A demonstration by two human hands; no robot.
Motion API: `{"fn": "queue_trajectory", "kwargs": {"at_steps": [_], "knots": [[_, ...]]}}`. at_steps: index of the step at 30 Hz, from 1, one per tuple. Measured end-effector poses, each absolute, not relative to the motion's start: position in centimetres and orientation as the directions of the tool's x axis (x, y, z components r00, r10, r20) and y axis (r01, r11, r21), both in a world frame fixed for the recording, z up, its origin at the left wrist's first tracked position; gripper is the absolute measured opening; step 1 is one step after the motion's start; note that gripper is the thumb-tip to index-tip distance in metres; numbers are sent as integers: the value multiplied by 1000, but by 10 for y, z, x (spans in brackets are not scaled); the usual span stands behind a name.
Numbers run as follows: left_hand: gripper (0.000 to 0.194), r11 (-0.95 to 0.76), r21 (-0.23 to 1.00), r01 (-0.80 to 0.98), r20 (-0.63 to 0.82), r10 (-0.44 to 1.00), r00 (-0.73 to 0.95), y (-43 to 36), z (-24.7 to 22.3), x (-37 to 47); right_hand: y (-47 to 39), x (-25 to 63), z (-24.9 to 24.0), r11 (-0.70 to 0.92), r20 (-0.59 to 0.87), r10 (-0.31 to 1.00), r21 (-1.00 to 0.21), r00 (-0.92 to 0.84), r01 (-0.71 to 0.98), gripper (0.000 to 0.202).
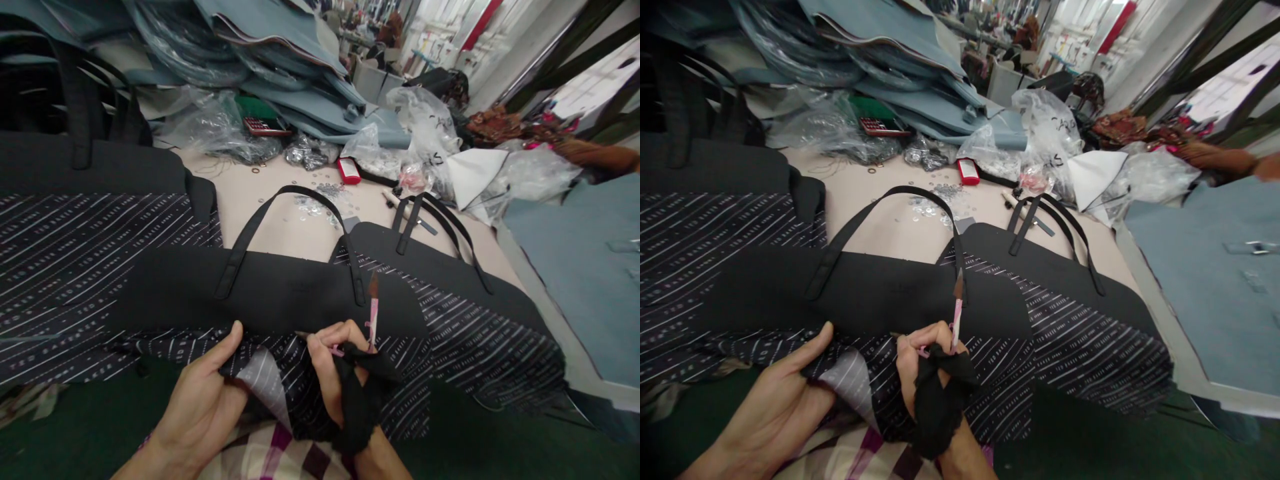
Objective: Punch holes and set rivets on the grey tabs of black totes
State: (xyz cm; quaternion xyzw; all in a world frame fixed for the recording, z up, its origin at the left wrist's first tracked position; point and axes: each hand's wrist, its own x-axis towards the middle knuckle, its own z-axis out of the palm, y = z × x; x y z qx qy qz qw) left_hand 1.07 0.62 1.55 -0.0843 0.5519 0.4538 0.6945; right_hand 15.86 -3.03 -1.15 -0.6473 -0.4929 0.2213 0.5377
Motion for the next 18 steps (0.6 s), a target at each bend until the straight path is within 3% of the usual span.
{"fn": "queue_trajectory", "kwargs": {"at_steps": [5, 10, 18], "knots": [[27, 582, 396, -711, -845, 534, -33, 4, 10, 10, -32, 159, -16, 52, 258, 897, -868, 359, 493, 23], [27, 601, 387, -700, -841, 540, -1, 4, 8, 10, -30, 157, -21, 141, 371, 878, -805, 304, 576, 22], [32, 563, 410, -718, -829, 558, -35, 8, 19, 11, -35, 169, -16, 142, 241, 880, -956, 410, 257, 23]]}}
